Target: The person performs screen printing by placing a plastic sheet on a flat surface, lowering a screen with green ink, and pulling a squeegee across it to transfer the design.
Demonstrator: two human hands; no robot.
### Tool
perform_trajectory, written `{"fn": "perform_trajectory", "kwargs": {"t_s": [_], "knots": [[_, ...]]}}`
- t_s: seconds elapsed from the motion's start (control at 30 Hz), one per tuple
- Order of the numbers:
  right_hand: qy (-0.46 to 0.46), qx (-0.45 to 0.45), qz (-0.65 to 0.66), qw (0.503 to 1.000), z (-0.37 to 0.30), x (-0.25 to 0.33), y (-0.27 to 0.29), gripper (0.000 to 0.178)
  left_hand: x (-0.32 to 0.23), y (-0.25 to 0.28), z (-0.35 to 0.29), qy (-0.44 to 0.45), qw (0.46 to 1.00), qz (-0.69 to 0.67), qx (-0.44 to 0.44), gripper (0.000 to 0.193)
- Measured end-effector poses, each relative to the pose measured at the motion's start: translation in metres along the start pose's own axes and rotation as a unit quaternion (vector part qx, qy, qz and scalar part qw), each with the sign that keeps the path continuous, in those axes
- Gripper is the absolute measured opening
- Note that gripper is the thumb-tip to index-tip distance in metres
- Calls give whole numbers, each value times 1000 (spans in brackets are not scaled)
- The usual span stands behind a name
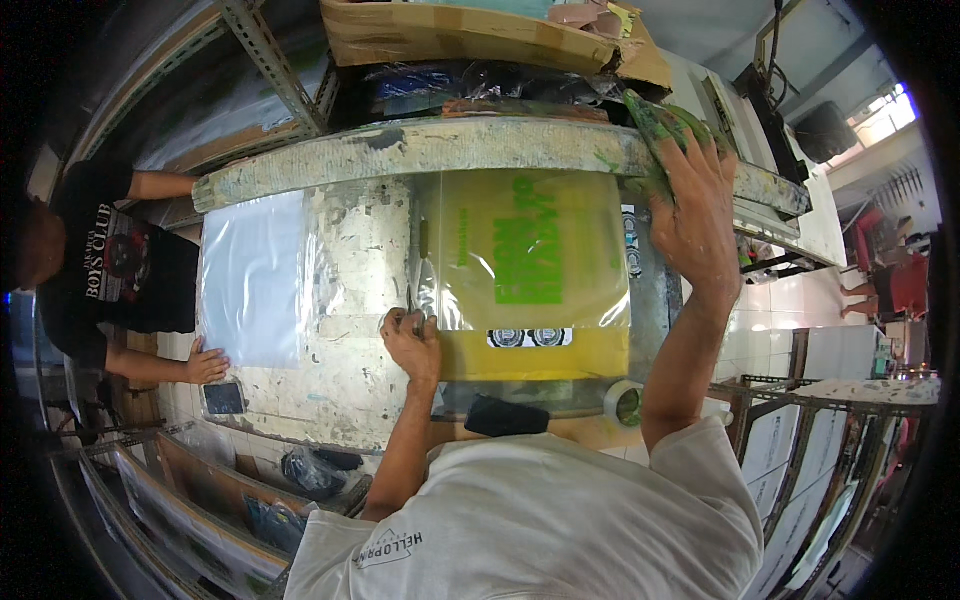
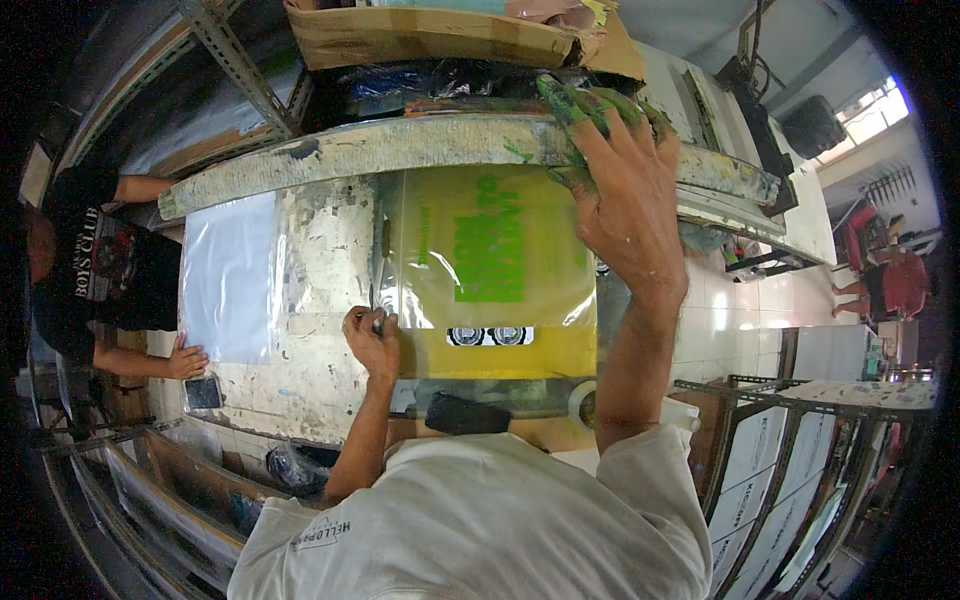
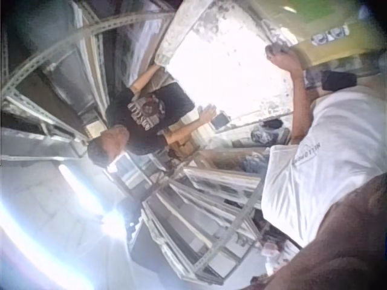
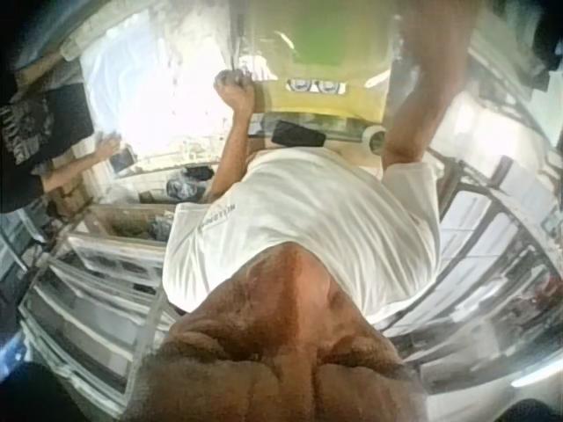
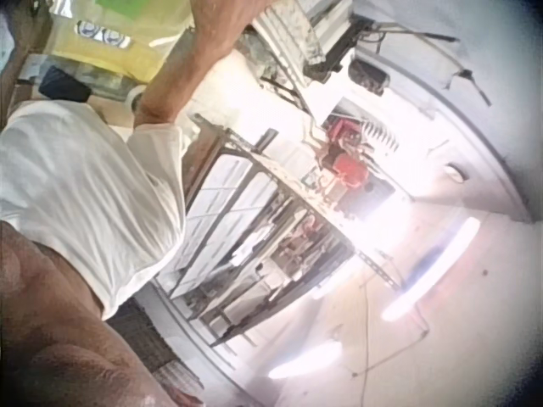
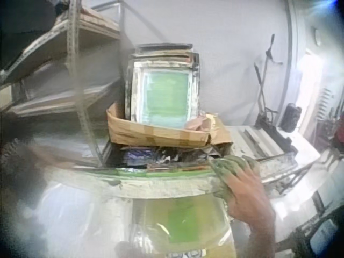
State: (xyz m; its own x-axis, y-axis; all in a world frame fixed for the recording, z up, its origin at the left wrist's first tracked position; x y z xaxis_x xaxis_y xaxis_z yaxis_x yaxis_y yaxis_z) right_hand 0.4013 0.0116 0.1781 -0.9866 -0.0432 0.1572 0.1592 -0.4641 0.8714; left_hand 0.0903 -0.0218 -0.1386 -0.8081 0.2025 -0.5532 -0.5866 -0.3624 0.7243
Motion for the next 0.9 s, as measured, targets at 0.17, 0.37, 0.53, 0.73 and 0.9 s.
{"fn": "perform_trajectory", "kwargs": {"t_s": [0.17, 0.37, 0.53, 0.73, 0.9], "knots": [[3, 1, 1, 1000, 4, -1, 3, 51, -7, -12, 11, 106, 967, -227, -51, 7], [6, 7, 6, 1000, 7, -7, -2, 51, -20, 23, 57, 173, 922, -321, -128, 5], [-24, 18, -8, 1000, 8, -6, -2, 52, 48, 64, 75, 182, 896, -338, -222, 7], [-41, 23, -22, 999, 4, -5, -2, 51, 175, 144, 56, 185, 887, -245, -345, 8], [3, -43, -55, 998, -2, -16, -8, 50, 224, 213, 26, 216, 873, -40, -436, 23]]}}
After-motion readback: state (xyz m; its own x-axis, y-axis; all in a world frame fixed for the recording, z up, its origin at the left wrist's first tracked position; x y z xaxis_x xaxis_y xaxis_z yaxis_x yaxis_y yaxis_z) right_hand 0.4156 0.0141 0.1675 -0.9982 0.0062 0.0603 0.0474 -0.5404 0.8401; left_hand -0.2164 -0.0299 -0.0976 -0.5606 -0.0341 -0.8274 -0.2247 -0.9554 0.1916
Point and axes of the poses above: each hand's wrist, its own z-axis towards the middle knuckle, its own y-axis out of the back of the hand, x = y × z, the point moved 6 cm from there along z, towards the middle knuckle, and after that the axes turned 8 degrees about -y, right-handed, at the moved point
